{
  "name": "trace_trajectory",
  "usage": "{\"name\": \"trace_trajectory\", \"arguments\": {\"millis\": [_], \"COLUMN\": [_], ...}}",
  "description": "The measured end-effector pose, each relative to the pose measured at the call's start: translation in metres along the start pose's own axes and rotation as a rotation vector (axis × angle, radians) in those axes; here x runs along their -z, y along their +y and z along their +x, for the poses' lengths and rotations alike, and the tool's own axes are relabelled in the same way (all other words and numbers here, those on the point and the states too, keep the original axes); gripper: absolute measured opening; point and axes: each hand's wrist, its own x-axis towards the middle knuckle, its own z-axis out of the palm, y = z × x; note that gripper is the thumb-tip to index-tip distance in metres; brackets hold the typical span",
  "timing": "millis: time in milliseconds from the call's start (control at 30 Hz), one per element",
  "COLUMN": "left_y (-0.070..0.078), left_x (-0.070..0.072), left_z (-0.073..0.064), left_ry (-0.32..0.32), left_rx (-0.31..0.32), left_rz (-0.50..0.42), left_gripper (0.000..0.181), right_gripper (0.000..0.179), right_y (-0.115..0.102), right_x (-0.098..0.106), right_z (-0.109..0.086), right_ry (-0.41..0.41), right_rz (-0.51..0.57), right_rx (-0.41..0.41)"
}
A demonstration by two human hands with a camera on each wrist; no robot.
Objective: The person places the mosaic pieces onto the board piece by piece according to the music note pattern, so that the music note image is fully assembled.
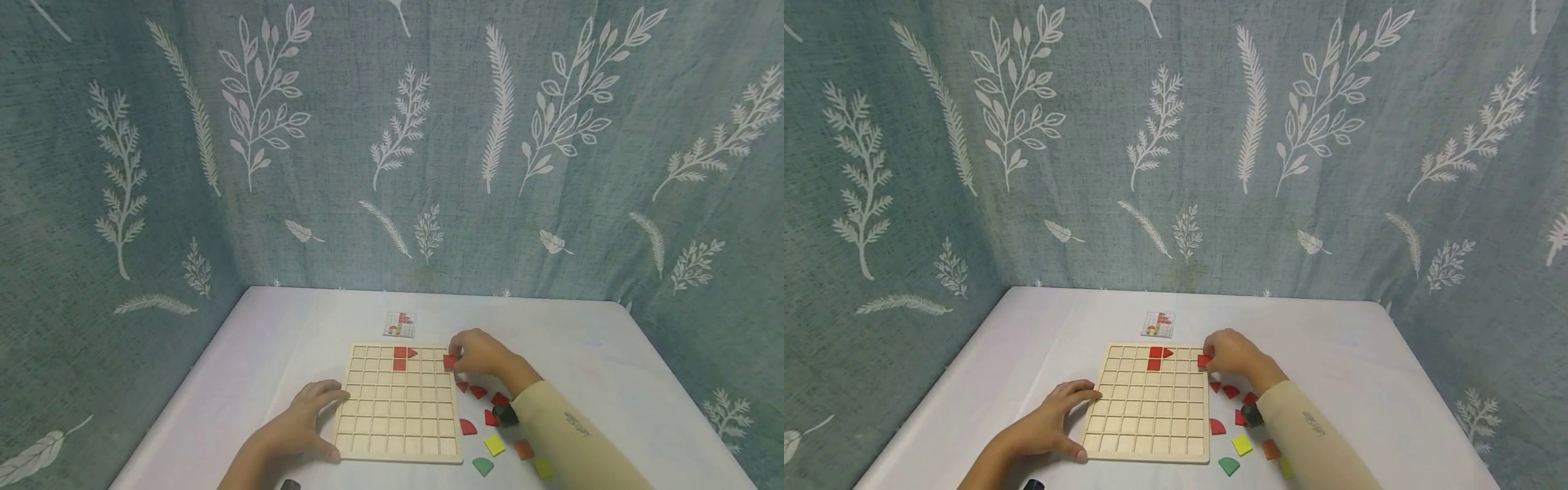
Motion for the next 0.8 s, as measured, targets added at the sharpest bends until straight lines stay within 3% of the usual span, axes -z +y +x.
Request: {"name": "trace_trajectory", "arguments": {"millis": [100, 500, 800], "left_y": [0.002, 0.002, 0.000], "left_x": [0.001, 0.001, 0.000], "left_z": [-0.001, -0.002, -0.001], "left_ry": [-0.001, 0.002, -0.005], "left_rx": [0.008, 0.008, 0.003], "left_rz": [-0.001, 0.000, -0.004], "left_gripper": [0.102, 0.102, 0.103], "right_gripper": [0.019, 0.025, 0.026], "right_y": [-0.008, -0.033, -0.041], "right_x": [-0.001, -0.011, -0.018], "right_z": [0.003, 0.013, 0.021], "right_ry": [-0.003, -0.048, -0.068], "right_rz": [0.011, 0.005, -0.001], "right_rx": [0.032, -0.007, 0.022]}}
